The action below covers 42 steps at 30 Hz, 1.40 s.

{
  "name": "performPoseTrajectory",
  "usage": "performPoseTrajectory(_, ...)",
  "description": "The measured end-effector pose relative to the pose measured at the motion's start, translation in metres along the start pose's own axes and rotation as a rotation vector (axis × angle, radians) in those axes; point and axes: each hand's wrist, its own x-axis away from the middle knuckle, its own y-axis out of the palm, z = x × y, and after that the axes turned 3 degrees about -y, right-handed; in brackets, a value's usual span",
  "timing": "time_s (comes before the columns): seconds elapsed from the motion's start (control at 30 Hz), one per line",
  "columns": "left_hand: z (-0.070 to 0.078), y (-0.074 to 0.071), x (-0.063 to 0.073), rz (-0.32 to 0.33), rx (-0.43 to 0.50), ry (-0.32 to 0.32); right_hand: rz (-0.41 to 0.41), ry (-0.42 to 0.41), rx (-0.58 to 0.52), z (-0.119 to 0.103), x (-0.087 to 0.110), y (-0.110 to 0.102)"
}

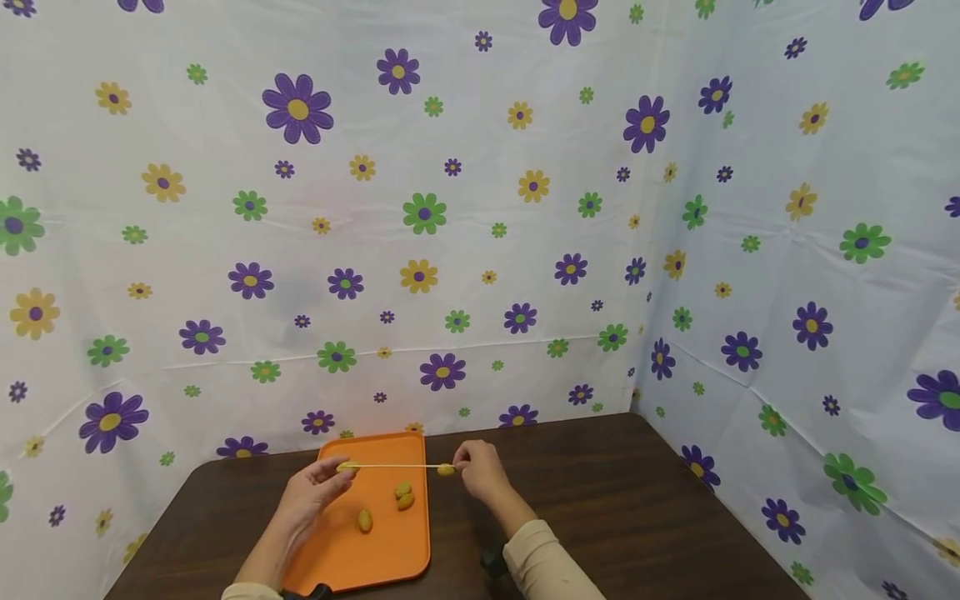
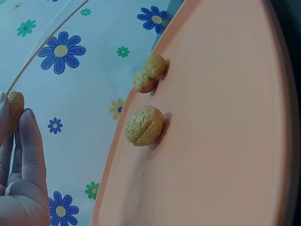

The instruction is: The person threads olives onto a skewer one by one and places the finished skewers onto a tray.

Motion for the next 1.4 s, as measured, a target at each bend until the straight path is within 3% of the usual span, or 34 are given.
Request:
performPoseTrajectory(0.37,0.003,-0.004,0.001,0.008,0.084,-0.005,0.027,-0.006,0.028,0.006,0.0,-0.005)
performPoseTrajectory(0.77,-0.003,0.002,0.001,0.006,0.162,-0.015,0.022,0.011,0.021,0.004,0.001,0.002)
performPoseTrajectory(1.2,0.001,0.005,0.003,0.008,0.032,-0.026,0.057,-0.001,0.039,0.003,-0.001,0.006)
performPoseTrajectory(1.4,-0.001,0.006,0.001,0.031,0.138,0.01,0.041,0.005,0.017,0.0,-0.001,0.011)
